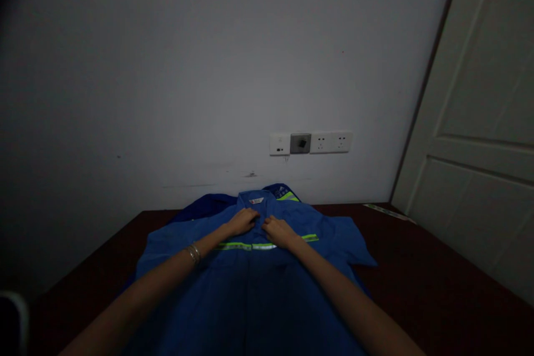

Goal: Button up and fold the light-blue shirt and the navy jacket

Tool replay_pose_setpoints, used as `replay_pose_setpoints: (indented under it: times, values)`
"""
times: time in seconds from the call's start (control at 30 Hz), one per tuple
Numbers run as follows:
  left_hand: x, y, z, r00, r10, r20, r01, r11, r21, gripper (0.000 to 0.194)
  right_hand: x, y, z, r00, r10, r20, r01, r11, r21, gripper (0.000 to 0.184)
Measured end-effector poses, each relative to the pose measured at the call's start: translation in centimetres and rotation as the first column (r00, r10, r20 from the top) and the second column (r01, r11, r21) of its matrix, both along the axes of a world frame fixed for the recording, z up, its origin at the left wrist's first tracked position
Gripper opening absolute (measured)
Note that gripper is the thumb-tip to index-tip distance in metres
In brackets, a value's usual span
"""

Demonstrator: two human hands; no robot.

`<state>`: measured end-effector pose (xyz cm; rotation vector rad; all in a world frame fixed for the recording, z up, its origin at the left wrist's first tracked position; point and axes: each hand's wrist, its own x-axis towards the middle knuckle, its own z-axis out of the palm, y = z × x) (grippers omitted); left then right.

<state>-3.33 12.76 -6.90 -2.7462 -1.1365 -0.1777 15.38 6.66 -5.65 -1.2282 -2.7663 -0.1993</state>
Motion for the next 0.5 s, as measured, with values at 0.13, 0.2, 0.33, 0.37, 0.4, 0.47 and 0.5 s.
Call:
replay_pose_setpoints:
  times: [0.13, 0.2, 0.33, 0.37, 0.4, 0.47, 0.5]
  values:
    - [0.0, -0.6, 0.3, 0.998, -0.028, -0.057, 0.03, 0.999, 0.039, 0.017, 0.0, -0.3, -0.2, 0.999, 0.004, -0.033, -0.004, 1.0, -0.002, 0.027]
    - [-0.6, -1.1, 0.8, 0.995, -0.069, -0.076, 0.076, 0.993, 0.094, 0.016, 0.2, -0.5, -0.3, 0.999, -0.002, -0.049, 0.001, 1.0, -0.02, 0.03]
    - [-2.4, -2.2, 1.0, 0.967, -0.184, -0.177, 0.211, 0.965, 0.153, 0.018, 0.6, -0.7, -0.9, 0.997, -0.007, -0.08, 0.004, 0.999, -0.039, 0.034]
    - [-2.8, -2.4, 0.9, 0.953, -0.218, -0.211, 0.253, 0.955, 0.156, 0.018, 0.7, -0.7, -1.0, 0.996, -0.002, -0.091, -0.001, 0.999, -0.034, 0.036]
    - [-3.2, -2.6, 0.7, 0.938, -0.249, -0.24, 0.29, 0.944, 0.156, 0.018, 0.8, -0.7, -1.2, 0.995, 0.002, -0.099, -0.005, 1.0, -0.031, 0.037]
    - [-3.9, -2.9, 0.4, 0.917, -0.286, -0.276, 0.334, 0.931, 0.145, 0.018, 1.0, -0.8, -1.4, 0.994, 0.001, -0.109, -0.005, 0.999, -0.033, 0.041]
    - [-4.2, -3.1, 0.3, 0.915, -0.288, -0.282, 0.336, 0.932, 0.138, 0.017, 1.0, -0.8, -1.4, 0.994, -0.004, -0.11, -0.001, 0.999, -0.038, 0.042]
